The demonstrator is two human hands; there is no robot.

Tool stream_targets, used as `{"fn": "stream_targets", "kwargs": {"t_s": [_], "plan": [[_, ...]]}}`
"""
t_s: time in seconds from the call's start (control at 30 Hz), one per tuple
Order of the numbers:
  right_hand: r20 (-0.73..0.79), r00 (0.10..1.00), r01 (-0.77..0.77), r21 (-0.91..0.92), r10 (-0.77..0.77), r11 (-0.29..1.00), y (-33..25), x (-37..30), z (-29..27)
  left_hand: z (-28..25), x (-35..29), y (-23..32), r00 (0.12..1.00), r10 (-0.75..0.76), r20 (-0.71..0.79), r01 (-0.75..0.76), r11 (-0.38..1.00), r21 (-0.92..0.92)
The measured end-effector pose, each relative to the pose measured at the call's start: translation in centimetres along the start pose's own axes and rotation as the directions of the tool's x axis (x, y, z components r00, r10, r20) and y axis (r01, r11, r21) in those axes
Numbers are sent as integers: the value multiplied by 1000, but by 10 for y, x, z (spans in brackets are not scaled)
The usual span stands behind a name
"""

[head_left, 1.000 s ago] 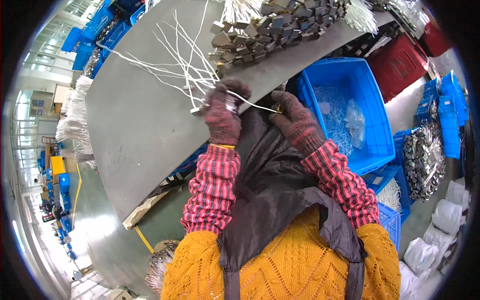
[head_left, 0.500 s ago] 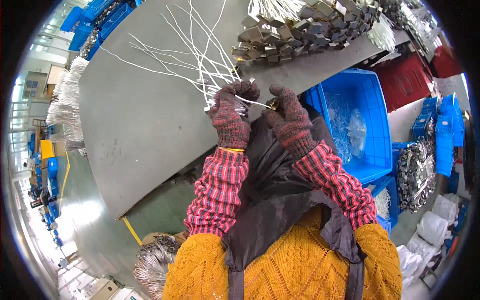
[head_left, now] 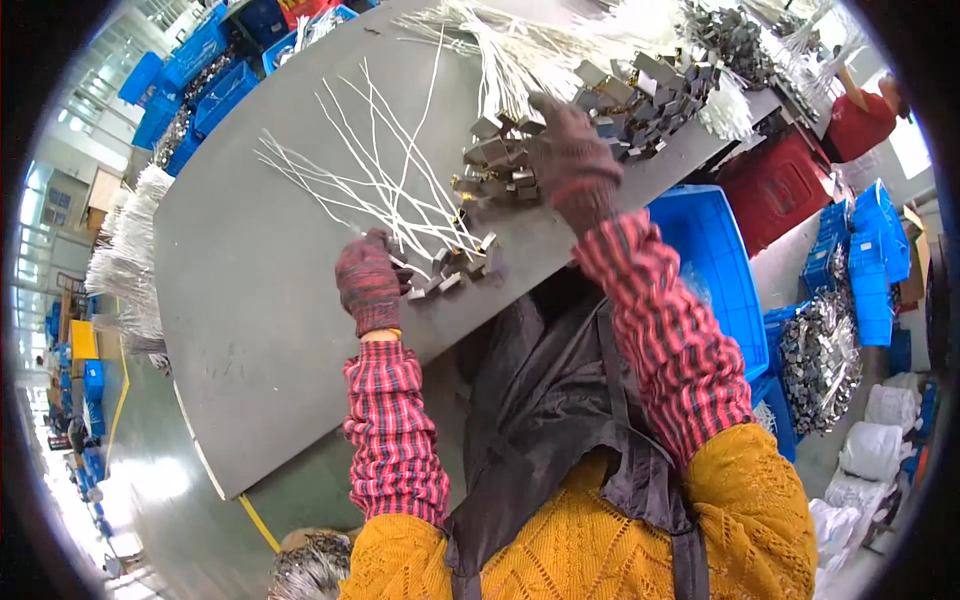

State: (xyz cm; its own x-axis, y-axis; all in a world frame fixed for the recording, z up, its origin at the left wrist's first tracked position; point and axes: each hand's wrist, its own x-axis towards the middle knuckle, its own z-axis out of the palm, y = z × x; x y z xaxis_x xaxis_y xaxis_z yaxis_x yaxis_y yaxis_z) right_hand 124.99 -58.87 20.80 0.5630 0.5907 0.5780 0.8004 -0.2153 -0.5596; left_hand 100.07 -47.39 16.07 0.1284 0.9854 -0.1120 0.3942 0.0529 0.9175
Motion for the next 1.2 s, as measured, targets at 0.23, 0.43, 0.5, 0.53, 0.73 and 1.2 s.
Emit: {"fn": "stream_targets", "kwargs": {"t_s": [0.23, 0.43, 0.5, 0.53, 0.73, 1.2], "plan": [[317, 948, -38, 96, 6, 995, 34, 24, -35, 4, -42, 15, 901, 20, 434, 295, 705, -645], [331, 938, -318, 711, 101, 627, 15, -128, -126, 83, -117, 13, 781, 297, 550, 134, 780, -611], [267, 964, -187, 670, 1, 718, 25, -172, -139, 126, -139, 20, 732, 336, 592, 104, 804, -586], [262, 965, -193, 662, 17, 724, 20, -192, -158, 130, -156, 40, 611, 682, 402, -709, 698, -107], [348, 554, -663, 734, 756, 148, 45, -327, -258, 185, -208, 58, 654, 32, 756, 702, 346, -622], [69, 129, -885, 457, 989, 84, 214, -574, -352, 103, -131, 56, 894, 128, 428, 339, 429, -837]]}}
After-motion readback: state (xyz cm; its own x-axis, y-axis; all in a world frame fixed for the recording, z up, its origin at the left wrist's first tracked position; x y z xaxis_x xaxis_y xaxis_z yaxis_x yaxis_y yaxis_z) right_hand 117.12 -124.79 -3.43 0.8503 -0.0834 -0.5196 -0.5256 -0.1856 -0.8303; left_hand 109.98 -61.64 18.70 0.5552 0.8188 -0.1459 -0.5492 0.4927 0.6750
